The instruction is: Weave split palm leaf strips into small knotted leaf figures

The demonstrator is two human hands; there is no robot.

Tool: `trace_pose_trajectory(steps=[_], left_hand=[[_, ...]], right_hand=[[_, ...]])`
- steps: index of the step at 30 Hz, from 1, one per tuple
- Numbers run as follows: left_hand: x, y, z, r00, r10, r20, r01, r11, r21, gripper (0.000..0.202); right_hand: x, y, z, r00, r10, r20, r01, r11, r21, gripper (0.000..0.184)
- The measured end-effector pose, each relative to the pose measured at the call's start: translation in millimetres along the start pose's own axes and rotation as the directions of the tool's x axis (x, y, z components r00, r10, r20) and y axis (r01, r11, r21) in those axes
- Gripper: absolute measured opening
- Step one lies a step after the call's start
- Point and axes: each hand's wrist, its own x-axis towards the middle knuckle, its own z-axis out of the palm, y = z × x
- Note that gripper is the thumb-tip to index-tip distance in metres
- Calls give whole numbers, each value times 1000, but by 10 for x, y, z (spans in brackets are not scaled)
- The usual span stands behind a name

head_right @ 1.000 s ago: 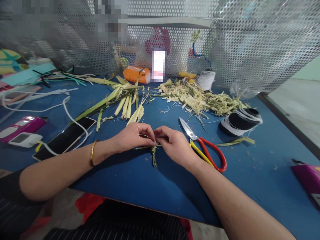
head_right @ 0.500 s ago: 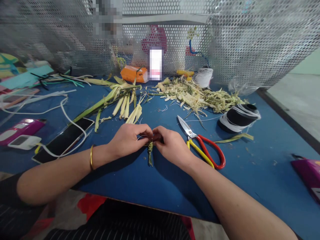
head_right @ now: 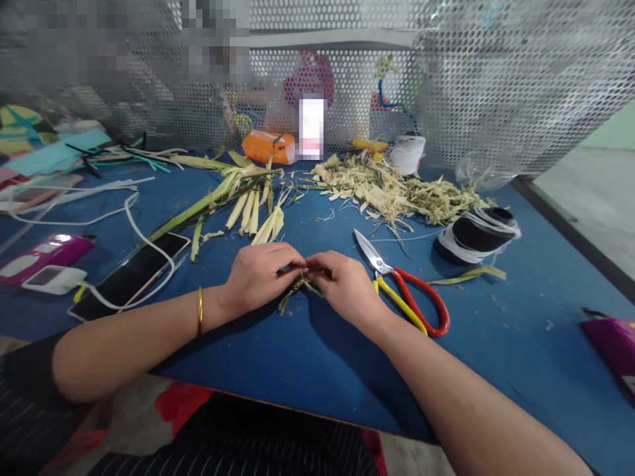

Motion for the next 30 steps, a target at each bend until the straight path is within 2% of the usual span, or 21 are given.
trace_pose_trajectory(steps=[5,13,19,23,26,28,30], left_hand=[[12,9,-10,998,-59,-2,58,995,-78,7],[17,-37,-1,989,-144,27,147,976,-163,7],[56,-63,-42,971,-210,111,229,951,-207,11],[110,-149,-85,912,-344,222,368,926,-77,11],[120,-204,-74,885,-377,273,395,919,-10,11],[110,-220,-52,893,-352,280,366,931,1,11],[95,-226,-29,900,-334,281,349,937,0,11]], right_hand=[[16,46,-23,997,26,-73,-28,999,-27,7],[23,-33,-75,997,79,-17,-79,997,-11,12],[7,-52,-171,994,54,96,-41,990,-136,15],[-10,-44,-298,966,1,260,69,963,-261,20],[-9,-52,-344,946,25,324,67,960,-272,20],[-5,-65,-329,959,16,283,50,974,-222,17],[1,-83,-287,983,-15,186,36,993,-111,13]])
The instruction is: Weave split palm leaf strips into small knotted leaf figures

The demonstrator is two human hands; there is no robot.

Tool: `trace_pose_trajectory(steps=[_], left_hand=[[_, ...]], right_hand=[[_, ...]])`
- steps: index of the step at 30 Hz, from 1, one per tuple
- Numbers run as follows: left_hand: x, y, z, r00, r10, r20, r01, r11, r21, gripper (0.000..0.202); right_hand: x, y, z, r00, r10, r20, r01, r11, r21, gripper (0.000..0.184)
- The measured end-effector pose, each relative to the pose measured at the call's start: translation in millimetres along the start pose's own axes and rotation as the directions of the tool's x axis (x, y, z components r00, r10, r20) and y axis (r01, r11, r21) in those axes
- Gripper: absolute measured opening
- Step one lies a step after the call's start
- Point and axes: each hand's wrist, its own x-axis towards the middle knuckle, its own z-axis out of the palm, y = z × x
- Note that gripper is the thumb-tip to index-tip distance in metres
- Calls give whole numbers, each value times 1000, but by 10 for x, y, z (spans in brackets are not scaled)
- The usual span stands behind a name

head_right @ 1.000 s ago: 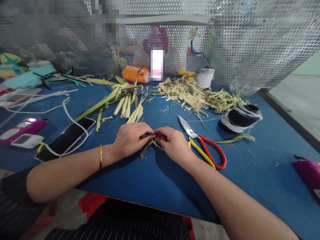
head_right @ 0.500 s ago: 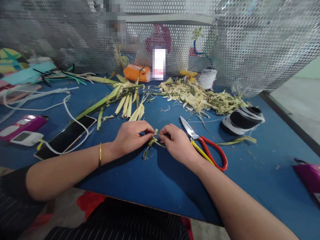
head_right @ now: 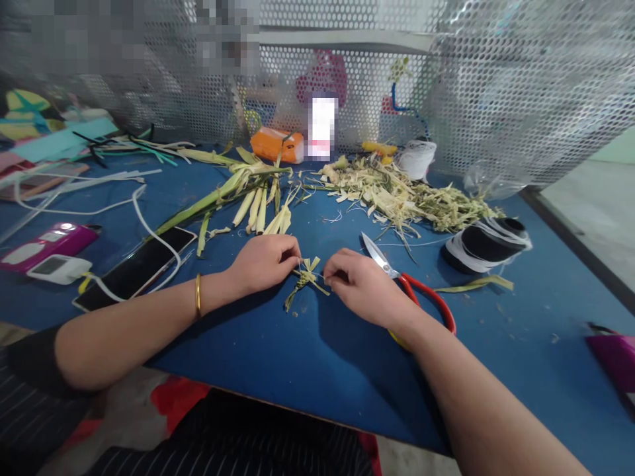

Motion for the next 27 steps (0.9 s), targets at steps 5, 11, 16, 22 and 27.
trace_pose_trajectory(steps=[5,11,16,22,27], left_hand=[[0,-21,40,999,7,-39,-9,999,-48,9],[29,6,15,1000,-9,-21,0,912,-410,9],[44,46,-53,992,72,101,13,747,-665,10],[44,46,-130,967,187,175,-13,718,-696,14],[44,35,-155,943,299,149,-172,818,-549,12]], right_hand=[[39,-50,116,999,25,-26,-12,913,408,14],[77,-11,185,993,105,52,-116,850,514,12],[67,17,198,996,68,53,-85,876,476,11],[55,5,194,999,41,31,-51,881,471,14],[55,-4,182,999,27,27,-36,899,437,16]])
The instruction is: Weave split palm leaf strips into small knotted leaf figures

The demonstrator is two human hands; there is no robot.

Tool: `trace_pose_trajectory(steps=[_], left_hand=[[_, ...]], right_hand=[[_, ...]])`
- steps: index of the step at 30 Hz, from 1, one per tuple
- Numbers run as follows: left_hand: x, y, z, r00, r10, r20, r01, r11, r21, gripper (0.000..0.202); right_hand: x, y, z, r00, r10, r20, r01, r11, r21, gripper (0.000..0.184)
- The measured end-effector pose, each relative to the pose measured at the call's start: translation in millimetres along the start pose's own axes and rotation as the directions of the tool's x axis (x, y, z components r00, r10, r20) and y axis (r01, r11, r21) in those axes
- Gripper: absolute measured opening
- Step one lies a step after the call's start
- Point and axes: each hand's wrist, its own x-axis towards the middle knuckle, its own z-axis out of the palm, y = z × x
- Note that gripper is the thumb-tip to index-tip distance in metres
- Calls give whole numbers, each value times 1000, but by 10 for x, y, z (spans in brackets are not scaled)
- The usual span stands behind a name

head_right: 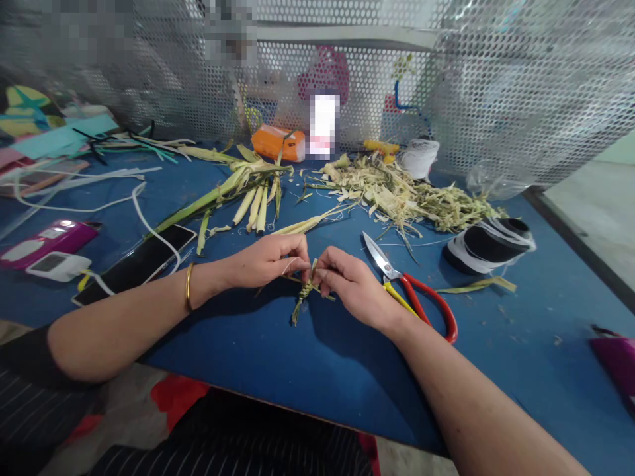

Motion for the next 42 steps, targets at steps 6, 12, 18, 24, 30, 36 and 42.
trace_pose_trajectory(steps=[6,12,18,24,30,36,42], left_hand=[[-5,-3,70,1000,-2,-26,8,974,228,11],[1,2,68,1000,-12,-16,16,972,235,12],[2,-25,93,997,-76,-23,78,991,107,12],[-19,-50,132,948,-319,-24,298,908,-296,9],[-7,0,137,897,-442,-12,405,830,-383,13],[-3,-10,190,922,-384,-49,360,897,-256,15],[-12,-58,162,980,-200,-8,196,970,-143,18]], right_hand=[[1,-9,15,1000,-27,-1,27,988,-150,15],[-20,-65,25,1000,-25,7,26,970,-242,14],[-31,-52,43,1000,-10,7,12,977,-212,14],[0,-4,51,1000,-8,-27,6,996,-94,13],[-6,-57,43,995,-23,-92,10,991,-136,15],[-4,-78,86,994,54,-91,-55,998,-8,19],[17,-52,110,976,104,-189,-83,990,118,20]])
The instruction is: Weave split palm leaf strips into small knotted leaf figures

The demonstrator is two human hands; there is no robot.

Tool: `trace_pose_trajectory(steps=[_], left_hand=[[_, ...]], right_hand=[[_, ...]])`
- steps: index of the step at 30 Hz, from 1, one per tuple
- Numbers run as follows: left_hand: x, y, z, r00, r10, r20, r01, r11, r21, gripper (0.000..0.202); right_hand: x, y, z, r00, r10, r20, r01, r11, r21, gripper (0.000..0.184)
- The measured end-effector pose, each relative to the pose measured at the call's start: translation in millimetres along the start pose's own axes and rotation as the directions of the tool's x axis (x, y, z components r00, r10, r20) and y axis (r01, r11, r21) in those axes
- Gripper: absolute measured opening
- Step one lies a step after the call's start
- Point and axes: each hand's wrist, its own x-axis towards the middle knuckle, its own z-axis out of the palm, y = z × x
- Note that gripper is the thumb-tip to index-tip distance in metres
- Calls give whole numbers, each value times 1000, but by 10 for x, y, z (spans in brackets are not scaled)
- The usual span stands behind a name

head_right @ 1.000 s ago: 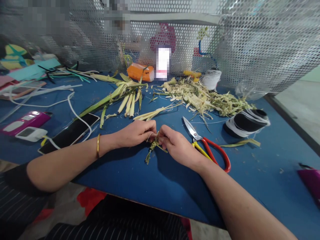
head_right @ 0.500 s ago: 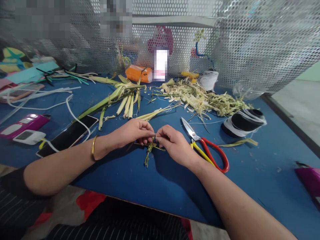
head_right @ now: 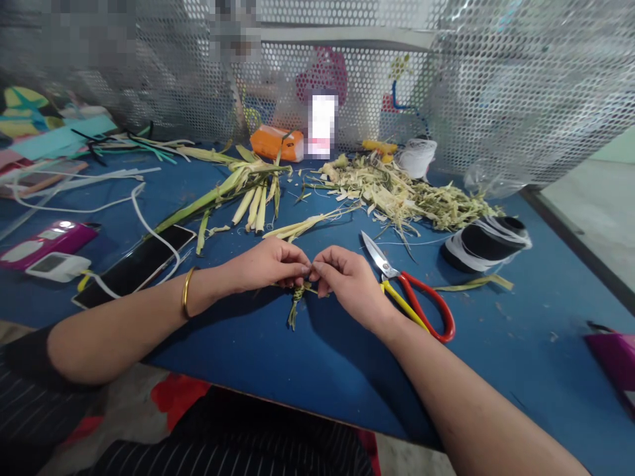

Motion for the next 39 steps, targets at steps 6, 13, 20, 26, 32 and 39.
trace_pose_trajectory(steps=[6,13,20,26,32,39], left_hand=[[11,119,-48,964,-247,100,261,951,-169,8],[9,162,-4,935,-353,32,348,898,-267,10],[6,148,-18,940,-340,25,331,895,-298,10],[11,96,-14,947,-321,7,305,893,-332,10],[6,84,-27,950,-313,11,297,890,-347,13],[17,137,-21,940,-340,-16,315,887,-338,13]], right_hand=[[7,-2,1,998,36,-47,-34,999,35,21],[10,23,-70,995,-54,-88,45,994,-96,25],[-22,56,-94,974,-219,63,211,762,-612,11],[-48,32,-81,949,-293,115,302,749,-590,17],[-42,60,-35,976,-216,-3,173,791,-586,19],[-16,76,-17,978,-207,15,184,834,-519,15]])
